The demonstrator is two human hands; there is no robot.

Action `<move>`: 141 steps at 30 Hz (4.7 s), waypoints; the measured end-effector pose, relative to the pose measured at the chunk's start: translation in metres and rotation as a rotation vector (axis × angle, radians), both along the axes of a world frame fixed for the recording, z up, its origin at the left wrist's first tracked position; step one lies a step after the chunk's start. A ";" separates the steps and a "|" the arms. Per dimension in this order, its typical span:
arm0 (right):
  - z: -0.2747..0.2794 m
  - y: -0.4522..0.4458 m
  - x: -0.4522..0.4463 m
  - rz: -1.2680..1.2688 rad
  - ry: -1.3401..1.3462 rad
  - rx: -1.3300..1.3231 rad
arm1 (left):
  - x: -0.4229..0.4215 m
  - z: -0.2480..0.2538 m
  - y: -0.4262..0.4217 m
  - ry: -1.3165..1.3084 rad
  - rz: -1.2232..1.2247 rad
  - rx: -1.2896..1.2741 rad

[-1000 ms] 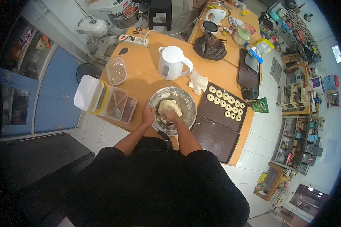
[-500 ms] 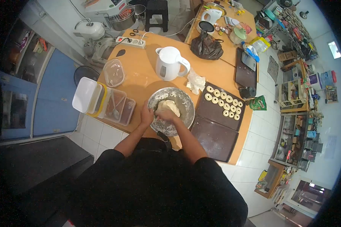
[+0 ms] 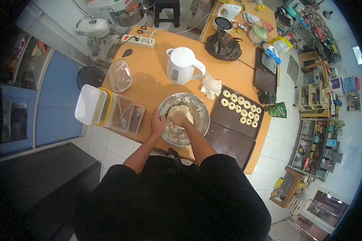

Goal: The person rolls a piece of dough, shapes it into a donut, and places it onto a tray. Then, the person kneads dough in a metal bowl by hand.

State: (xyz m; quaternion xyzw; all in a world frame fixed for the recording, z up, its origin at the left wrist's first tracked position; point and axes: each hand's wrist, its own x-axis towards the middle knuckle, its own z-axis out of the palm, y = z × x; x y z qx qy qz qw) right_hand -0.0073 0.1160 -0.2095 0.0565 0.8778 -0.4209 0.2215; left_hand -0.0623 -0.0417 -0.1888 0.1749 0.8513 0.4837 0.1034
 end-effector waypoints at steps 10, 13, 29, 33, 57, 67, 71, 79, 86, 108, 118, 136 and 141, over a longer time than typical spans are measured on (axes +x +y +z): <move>-0.021 -0.012 -0.005 -1.242 -0.097 -0.911 | 0.001 0.004 0.005 -0.037 0.064 0.003; -0.009 -0.014 0.001 -1.481 -0.058 -1.225 | -0.001 -0.003 0.000 -0.030 0.016 -0.046; 0.007 0.009 0.003 0.324 -0.556 0.173 | 0.002 -0.002 -0.002 -0.089 0.028 -0.045; -0.005 0.014 0.011 0.008 -0.334 -0.079 | 0.000 0.002 -0.001 -0.029 0.017 0.003; 0.017 0.007 0.024 -0.160 0.520 0.748 | 0.006 0.000 0.002 -0.011 0.040 -0.001; 0.037 -0.056 0.071 -0.307 0.125 0.555 | 0.005 -0.005 0.002 -0.029 0.023 0.009; 0.044 -0.038 0.050 -0.299 -0.325 0.190 | 0.003 -0.004 0.003 -0.071 -0.005 -0.017; 0.014 -0.007 0.048 -0.503 -0.329 -0.222 | -0.001 0.008 0.003 0.010 -0.039 -0.011; 0.022 -0.034 0.056 -0.624 -0.005 0.312 | -0.003 0.005 0.003 0.039 -0.031 -0.012; 0.089 0.031 0.005 -0.405 0.038 0.263 | -0.003 0.006 0.002 -0.015 -0.015 -0.095; 0.066 -0.004 0.049 -0.485 0.320 0.435 | -0.002 0.000 0.002 0.030 -0.007 -0.083; 0.044 -0.039 0.004 -0.557 0.024 0.786 | 0.000 -0.003 0.000 -0.103 -0.017 -0.070; 0.050 -0.031 -0.001 -0.696 0.000 0.675 | -0.003 -0.002 0.001 -0.021 -0.005 -0.064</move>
